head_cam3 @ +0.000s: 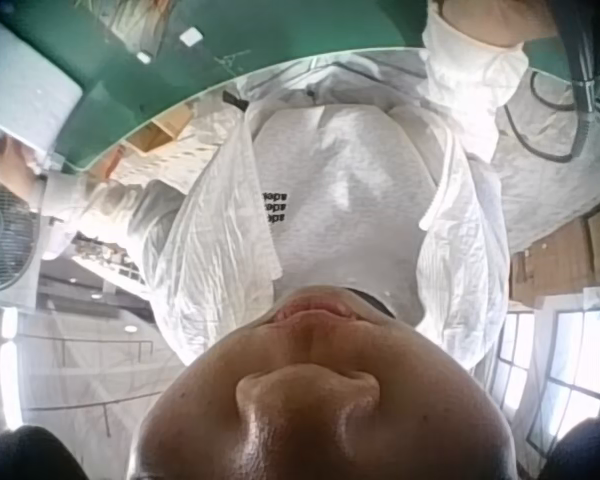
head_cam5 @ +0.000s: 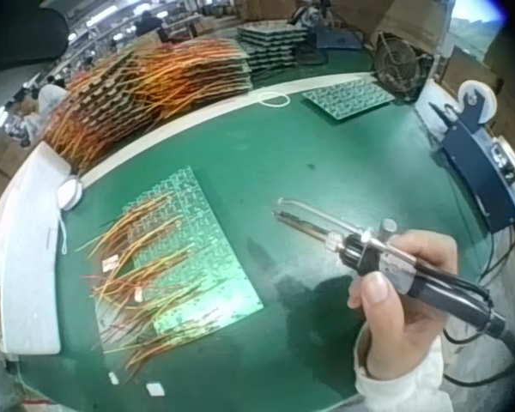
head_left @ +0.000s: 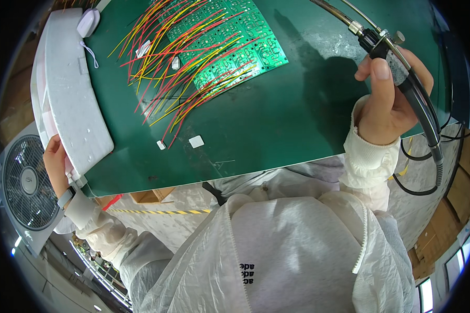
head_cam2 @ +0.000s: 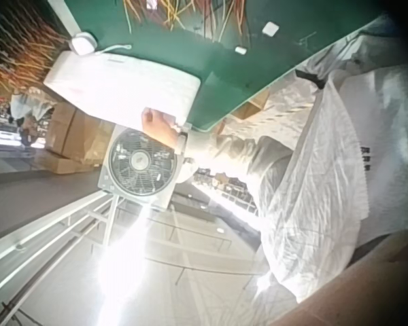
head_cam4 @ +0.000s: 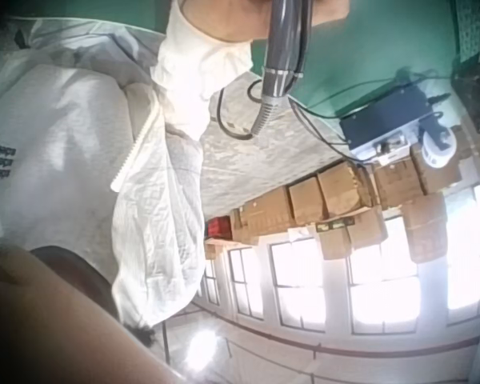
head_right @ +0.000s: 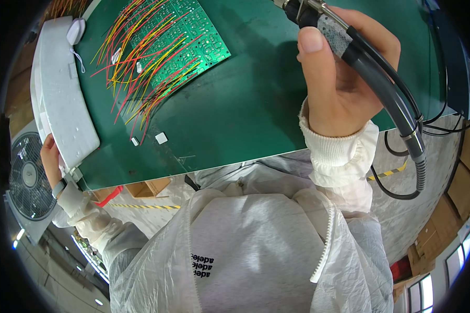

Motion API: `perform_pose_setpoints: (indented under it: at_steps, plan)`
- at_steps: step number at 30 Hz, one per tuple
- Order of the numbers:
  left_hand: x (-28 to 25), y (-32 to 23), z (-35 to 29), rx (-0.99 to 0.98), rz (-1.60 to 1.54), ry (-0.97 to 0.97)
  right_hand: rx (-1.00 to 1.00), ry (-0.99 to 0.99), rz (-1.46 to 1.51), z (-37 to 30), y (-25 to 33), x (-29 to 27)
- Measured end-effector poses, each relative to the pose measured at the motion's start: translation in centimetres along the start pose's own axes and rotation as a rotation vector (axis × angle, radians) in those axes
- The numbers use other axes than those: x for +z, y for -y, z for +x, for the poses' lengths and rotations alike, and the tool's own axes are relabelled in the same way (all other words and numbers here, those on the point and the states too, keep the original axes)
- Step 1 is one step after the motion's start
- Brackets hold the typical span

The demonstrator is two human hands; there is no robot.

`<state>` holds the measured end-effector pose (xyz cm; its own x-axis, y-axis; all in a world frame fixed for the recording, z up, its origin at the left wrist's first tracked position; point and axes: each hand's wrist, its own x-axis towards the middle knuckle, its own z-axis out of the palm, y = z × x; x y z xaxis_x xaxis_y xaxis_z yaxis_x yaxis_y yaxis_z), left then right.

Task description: The person solders multiple wires to a green printed circuit board with a soldering iron.

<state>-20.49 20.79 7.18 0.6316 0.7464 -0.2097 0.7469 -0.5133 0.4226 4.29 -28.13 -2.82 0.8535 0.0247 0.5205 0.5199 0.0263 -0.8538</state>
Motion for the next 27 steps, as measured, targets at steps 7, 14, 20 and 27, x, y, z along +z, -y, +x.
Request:
perform_pose_setpoints:
  at_steps: [7, 14, 20, 27]
  plan:
    - [0.7, -1.6, -1.1, -0.1, -0.172, -0.039, 0.008, 0.057, 0.049, 0.0, -0.5, -0.3]
    - [2.6, -3.7, -1.7, -0.108, -0.559, -0.117, 0.034, 0.063, 0.033, 0.0, -0.4, -0.4]
    - [0.8, -4.0, -2.6, -0.037, -0.566, -0.383, 0.036, 0.053, 0.066, -0.1, -0.4, -0.3]
    - [6.3, -14.9, -11.6, 0.27, -0.55, -0.504, 0.058, 0.009, -0.002, -0.1, -0.2, -0.3]
